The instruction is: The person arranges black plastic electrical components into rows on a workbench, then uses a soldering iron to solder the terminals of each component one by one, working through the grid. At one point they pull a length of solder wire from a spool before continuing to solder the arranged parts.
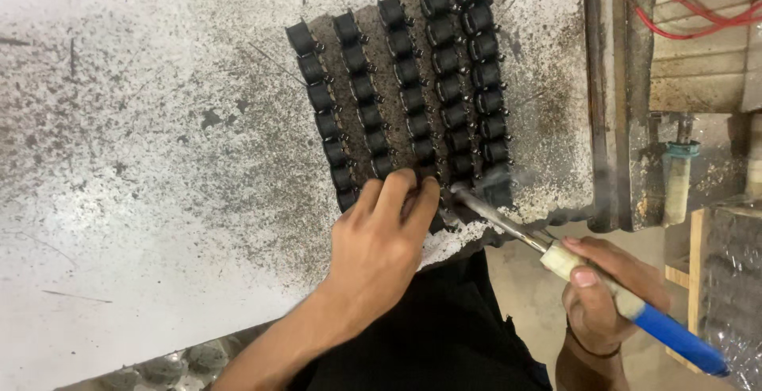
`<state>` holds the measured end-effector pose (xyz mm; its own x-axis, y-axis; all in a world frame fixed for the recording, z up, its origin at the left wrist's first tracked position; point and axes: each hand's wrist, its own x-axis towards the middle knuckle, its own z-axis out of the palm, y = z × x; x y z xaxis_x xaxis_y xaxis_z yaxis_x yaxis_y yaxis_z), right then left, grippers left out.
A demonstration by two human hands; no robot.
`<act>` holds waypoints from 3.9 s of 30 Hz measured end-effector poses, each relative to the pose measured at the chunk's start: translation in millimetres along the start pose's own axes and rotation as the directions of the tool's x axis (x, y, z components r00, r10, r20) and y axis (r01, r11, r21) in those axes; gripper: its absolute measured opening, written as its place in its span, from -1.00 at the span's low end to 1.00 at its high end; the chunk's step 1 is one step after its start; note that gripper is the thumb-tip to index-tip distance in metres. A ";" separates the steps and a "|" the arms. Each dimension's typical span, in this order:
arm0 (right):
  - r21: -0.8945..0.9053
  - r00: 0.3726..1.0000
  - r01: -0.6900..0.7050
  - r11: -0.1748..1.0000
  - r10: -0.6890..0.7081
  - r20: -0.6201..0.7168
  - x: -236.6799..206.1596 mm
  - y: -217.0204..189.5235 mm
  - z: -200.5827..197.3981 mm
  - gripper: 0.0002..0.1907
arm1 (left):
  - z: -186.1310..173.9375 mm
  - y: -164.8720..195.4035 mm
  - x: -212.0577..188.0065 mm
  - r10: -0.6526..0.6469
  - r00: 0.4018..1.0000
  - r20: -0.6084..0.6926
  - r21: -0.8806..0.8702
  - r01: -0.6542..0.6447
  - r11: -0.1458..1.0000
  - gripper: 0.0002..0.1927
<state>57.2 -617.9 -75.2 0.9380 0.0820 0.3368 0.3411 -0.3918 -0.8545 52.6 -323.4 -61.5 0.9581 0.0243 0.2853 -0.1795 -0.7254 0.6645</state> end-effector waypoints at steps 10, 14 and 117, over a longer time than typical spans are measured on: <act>-0.037 0.996 -0.078 0.996 0.080 0.047 7.4 -6.3 2.0 -0.58 | 36.3 -10.0 -13.8 -0.048 0.998 0.051 -0.033 0.050 0.998 -0.56; -0.184 0.979 -0.190 0.964 0.200 0.035 10.0 -15.4 2.7 -0.56 | 37.1 -8.8 -10.5 -0.044 0.998 0.050 -0.028 0.045 0.999 -0.59; -0.295 0.966 0.043 0.955 0.036 0.257 92.5 -47.6 48.6 -0.66 | 40.4 -28.9 26.4 -0.086 0.995 0.058 -0.067 0.090 0.994 -0.63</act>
<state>130.7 -547.2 -22.5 0.9340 0.3009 0.1927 0.3476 -0.6404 -0.6849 92.1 -329.7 -101.1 0.9814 0.0468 0.1863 -0.1070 -0.6725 0.7323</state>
